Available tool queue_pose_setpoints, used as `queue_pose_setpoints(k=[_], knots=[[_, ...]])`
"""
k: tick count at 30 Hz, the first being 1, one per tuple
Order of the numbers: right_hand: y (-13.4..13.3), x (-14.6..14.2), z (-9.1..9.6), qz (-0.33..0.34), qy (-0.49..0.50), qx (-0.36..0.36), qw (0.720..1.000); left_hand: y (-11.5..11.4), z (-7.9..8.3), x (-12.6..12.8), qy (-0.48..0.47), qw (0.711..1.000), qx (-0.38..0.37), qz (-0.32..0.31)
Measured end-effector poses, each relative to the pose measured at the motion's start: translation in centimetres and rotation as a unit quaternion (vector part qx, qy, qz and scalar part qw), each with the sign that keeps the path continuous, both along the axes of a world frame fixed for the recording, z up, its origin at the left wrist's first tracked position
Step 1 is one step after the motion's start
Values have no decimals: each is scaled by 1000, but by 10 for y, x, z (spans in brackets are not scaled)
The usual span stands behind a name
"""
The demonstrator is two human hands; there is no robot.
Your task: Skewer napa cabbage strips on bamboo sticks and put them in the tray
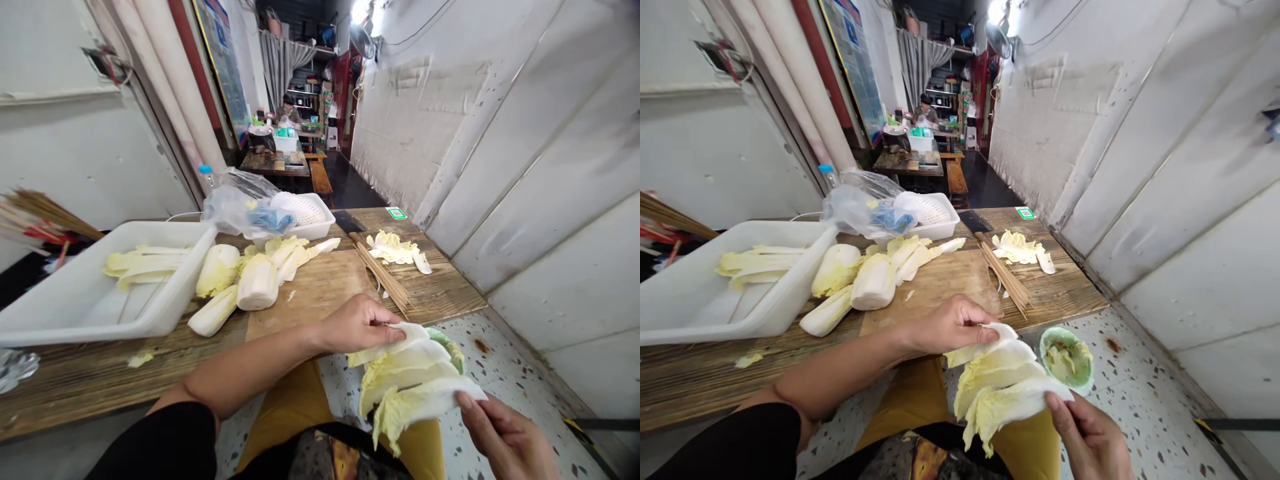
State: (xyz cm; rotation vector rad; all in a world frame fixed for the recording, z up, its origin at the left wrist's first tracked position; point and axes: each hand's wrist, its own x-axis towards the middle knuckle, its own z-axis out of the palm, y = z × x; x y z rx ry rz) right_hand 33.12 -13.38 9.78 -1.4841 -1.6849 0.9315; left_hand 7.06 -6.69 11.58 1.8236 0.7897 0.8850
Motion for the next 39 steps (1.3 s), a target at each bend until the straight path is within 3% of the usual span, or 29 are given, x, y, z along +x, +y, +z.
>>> queue_pose_setpoints(k=[5,6,8,10,11,14,16,19,22,25,31,35,39], knots=[[11,-4,-10,0,27,66,997,17,1,-6,-45,998,-45,-22],[14,-5,-11,7,16,99,995,20,0,-8,-75,996,-49,-11],[19,-9,-15,-5,-26,194,981,19,-2,-11,-154,984,-46,72],[24,-19,-21,-17,-76,309,948,11,-6,-11,-241,952,-71,176],[28,-27,-27,-8,-102,358,928,6,-9,-10,-286,932,-103,196],[41,-62,-55,53,-150,420,893,-4,-24,-8,-423,870,-226,120],[50,-90,-81,90,-146,409,896,0,-38,-11,-487,826,-272,78],[61,-124,-118,146,-118,370,910,19,-67,-31,-520,785,-314,118],[69,-138,-144,185,-77,318,927,37,-99,-59,-531,759,-339,160],[73,-137,-161,197,-43,253,946,49,-120,-81,-533,753,-345,171],[76,-129,-176,228,1,116,967,62,-127,-93,-503,736,-410,192],[82,-126,-175,258,15,46,965,67,-129,-92,-509,709,-424,242],[88,-131,-171,286,22,-31,958,71,-131,-93,-534,684,-436,236]])
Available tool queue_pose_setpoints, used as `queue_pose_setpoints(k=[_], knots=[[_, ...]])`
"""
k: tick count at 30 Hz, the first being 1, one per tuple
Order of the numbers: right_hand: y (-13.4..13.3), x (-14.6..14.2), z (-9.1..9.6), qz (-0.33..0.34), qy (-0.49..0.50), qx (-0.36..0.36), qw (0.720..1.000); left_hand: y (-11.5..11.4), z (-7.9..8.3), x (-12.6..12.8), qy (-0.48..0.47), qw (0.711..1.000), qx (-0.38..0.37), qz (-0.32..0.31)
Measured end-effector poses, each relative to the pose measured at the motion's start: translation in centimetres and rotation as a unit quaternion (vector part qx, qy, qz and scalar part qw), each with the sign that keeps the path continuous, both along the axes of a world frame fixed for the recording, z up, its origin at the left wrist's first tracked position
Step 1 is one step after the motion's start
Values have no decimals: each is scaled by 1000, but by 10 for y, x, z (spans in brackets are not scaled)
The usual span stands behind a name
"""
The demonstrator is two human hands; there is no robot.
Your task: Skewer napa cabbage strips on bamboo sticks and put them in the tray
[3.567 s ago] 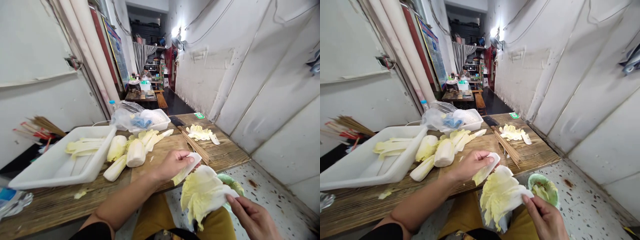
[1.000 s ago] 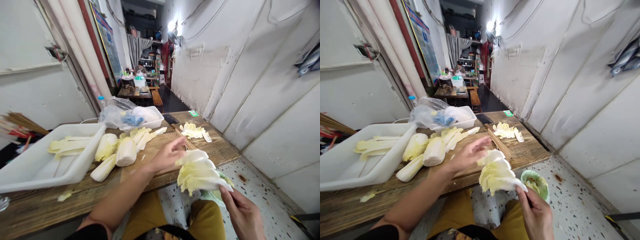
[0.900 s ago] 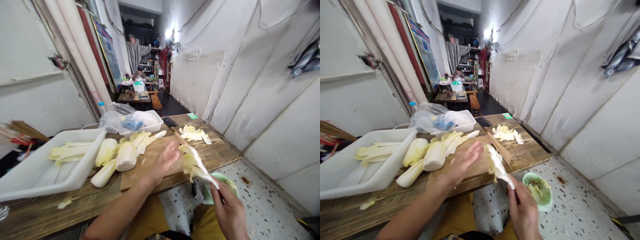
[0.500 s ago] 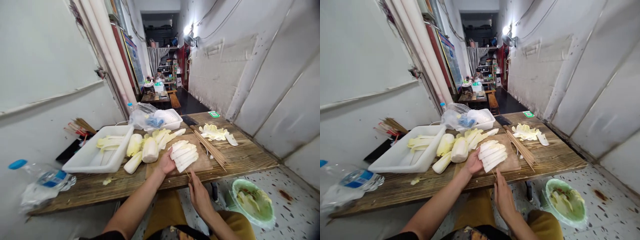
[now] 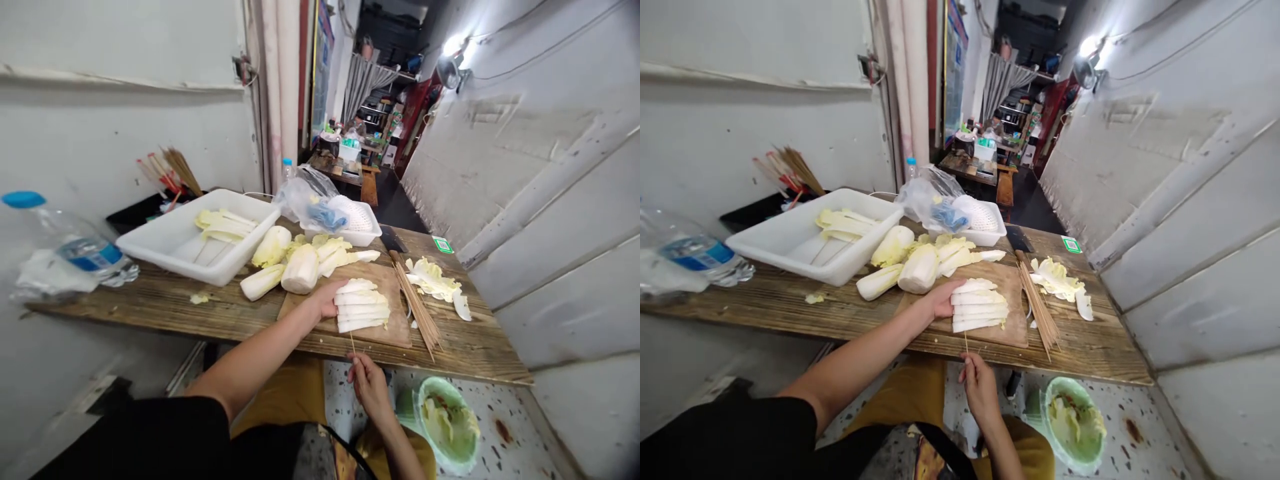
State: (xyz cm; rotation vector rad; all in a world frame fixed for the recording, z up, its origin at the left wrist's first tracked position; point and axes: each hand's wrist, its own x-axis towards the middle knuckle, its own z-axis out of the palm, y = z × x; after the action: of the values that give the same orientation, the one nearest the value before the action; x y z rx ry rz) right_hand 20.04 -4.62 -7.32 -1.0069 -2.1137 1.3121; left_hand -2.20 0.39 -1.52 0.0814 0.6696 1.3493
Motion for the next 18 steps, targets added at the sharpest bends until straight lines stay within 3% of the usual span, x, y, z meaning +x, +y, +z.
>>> queue_pose_setpoints(k=[5,18], knots=[[3,-17,-2,-2,4,-70,998,-2,0,2,-9,1000,23,13],[20,-36,-5,-53,71,-45,995,5,-12,13,58,991,24,114]])
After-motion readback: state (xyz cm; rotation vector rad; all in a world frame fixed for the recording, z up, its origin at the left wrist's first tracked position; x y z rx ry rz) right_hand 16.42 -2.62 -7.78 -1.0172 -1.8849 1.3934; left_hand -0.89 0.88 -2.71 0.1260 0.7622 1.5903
